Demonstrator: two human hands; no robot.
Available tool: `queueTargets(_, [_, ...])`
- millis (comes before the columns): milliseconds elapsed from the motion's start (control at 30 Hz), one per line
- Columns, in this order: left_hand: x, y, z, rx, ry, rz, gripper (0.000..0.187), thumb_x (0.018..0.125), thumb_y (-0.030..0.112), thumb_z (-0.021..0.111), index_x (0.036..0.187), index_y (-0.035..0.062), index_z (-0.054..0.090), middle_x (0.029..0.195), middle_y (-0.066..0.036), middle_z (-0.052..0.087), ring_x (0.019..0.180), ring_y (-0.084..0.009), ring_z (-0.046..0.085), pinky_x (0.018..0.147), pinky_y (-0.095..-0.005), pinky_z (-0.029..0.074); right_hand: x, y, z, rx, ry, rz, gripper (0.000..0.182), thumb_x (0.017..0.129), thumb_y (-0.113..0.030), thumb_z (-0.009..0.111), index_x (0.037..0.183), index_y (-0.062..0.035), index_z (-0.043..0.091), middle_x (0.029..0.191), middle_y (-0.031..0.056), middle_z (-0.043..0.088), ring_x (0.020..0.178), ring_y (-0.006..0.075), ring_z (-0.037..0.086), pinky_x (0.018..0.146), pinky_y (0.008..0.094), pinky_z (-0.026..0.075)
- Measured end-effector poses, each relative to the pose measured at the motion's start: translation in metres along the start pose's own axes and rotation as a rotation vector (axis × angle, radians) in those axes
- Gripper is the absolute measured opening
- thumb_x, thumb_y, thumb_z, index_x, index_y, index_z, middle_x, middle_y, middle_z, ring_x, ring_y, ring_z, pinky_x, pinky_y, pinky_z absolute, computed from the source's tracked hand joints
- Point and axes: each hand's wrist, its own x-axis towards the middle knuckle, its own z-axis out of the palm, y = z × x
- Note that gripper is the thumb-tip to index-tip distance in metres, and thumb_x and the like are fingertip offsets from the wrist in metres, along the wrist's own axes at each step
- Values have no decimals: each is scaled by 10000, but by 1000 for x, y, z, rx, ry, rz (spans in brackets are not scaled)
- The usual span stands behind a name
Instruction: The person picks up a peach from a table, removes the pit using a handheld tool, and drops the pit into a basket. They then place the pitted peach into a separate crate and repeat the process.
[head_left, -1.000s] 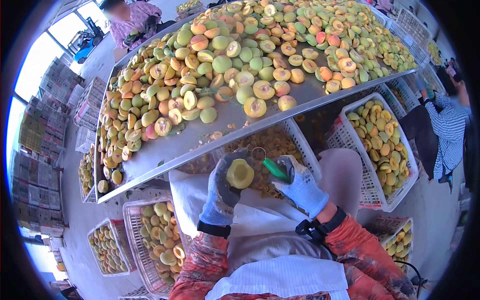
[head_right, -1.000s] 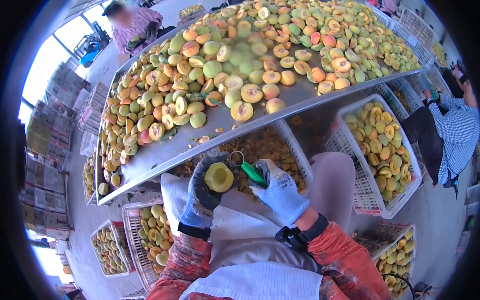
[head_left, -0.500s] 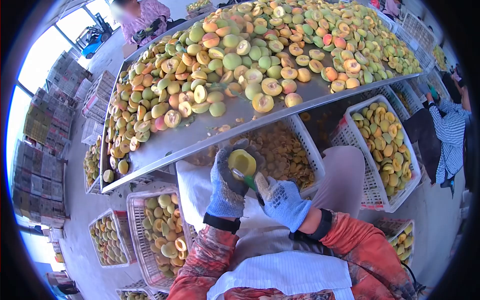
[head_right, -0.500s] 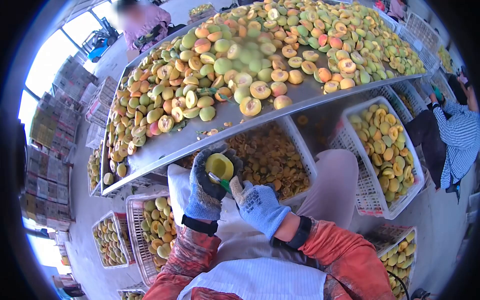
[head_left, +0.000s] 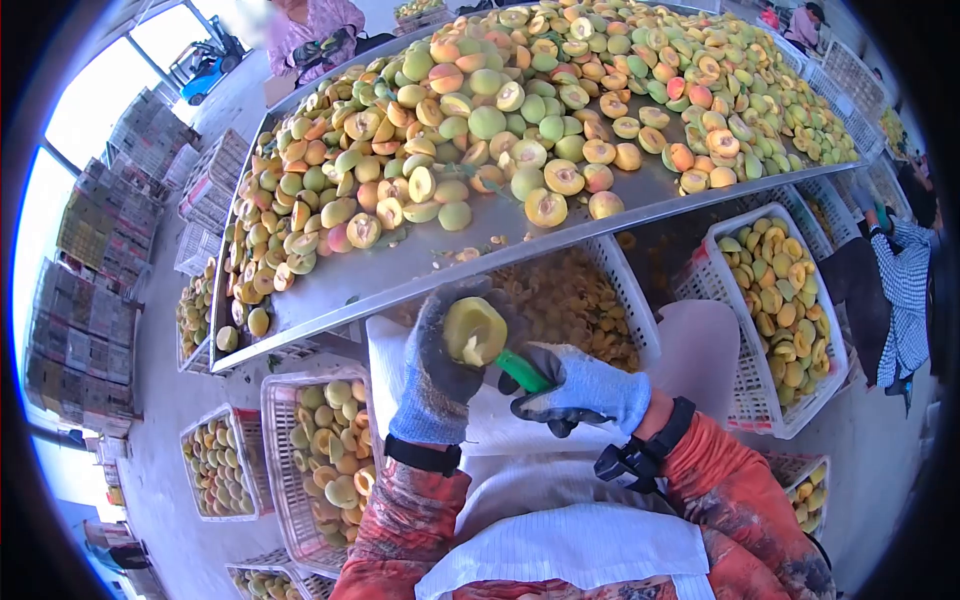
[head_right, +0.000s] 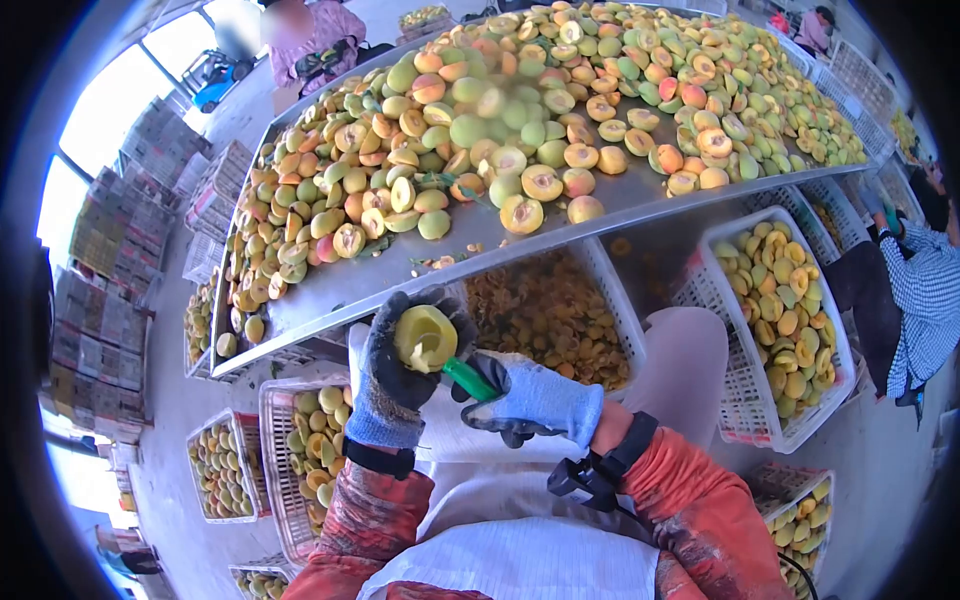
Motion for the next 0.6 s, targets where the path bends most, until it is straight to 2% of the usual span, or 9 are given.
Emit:
queueTargets(67, [11, -12, -50, -869, 195, -628, 359, 904, 276, 499, 1114, -13, 536, 1070, -162, 592, 964, -295, 594, 830, -439, 509, -1, 8, -21, 147, 68, -17, 316, 742, -116, 679, 1002, -41, 516, 727, 67, 560, 522, 118, 512, 475, 266, 444])
queueTargets(100, [7, -14, -78, -830, 161, -562, 327, 903, 250, 498, 1107, 0, 545, 1056, -155, 598, 947, -284, 601, 812, -438, 521, 10, 34, -43, -550, 260, -133, 307, 742, -158, 670, 993, -64, 521, 775, 108, 586, 589, 209, 579, 557, 338, 483])
queueTargets(133, [-9, -17, -105, -541, 356, -508, 310, 888, 227, 529, 1083, -11, 559, 1017, -143, 613, 912, -266, 609, 791, -385, 528, 10, 52, -52, -1162, 460, -125, 286, 762, -223, 637, 987, -86, 524, 811, 162, 598, 661, 313, 615, 617, 415, 485])
queueTargets(167, [-31, -43, -157, 116, 285, -283, 257, 853, 158, 585, 1034, -25, 586, 954, -132, 625, 862, -236, 617, 757, -327, 527, 9, 68, -62, -1299, 504, -71, 339, 756, -246, 641, 1025, -76, 520, 844, 171, 606, 701, 325, 618, 637, 427, 486])
queueTargets(200, [-38, -22, -179, 116, 422, -586, 206, 800, 65, 628, 983, -29, 611, 913, -104, 627, 816, -191, 612, 724, -285, 520, 8, 79, -69, -1431, 545, -12, 393, 750, -269, 644, 1063, -67, 517, 878, 180, 614, 740, 337, 622, 657, 439, 486])
queueTargets(267, [-82, -48, -255, 686, 345, -846, 200, 781, -19, 607, 981, -24, 619, 947, -83, 632, 820, -141, 601, 699, -248, 517, 0, 75, -70, -1311, 560, 5, 410, 749, -279, 650, 1069, -67, 506, 881, 174, 621, 739, 331, 626, 649, 437, 487])
queueTargets(400, [-5, -41, -191, 601, 313, -355, 211, 780, 4, 623, 990, -19, 621, 919, -79, 639, 801, -137, 600, 665, -246, 501, 5, 82, -76, -1120, 514, -28, 543, 793, -321, 597, 1217, -31, 421, 856, 167, 626, 705, 323, 628, 617, 440, 484])
queueTargets(467, [64, -44, -117, 479, 192, -491, 236, 829, 17, 587, 1060, -23, 606, 932, -98, 645, 731, -125, 602, 661, -217, 501, 2, 76, -76, -1108, 542, -29, 512, 796, -332, 594, 1172, -17, 446, 832, 175, 625, 706, 325, 628, 612, 427, 487])
queueTargets(600, [166, -127, -3, 905, -266, -466, 306, 834, 200, 632, 1065, 0, 606, 853, -68, 654, 643, -96, 585, 547, -203, 451, -36, 42, -83, -891, 438, -97, 445, 796, -320, 592, 1133, -50, 484, 848, 168, 627, 728, 338, 623, 634, 422, 490])
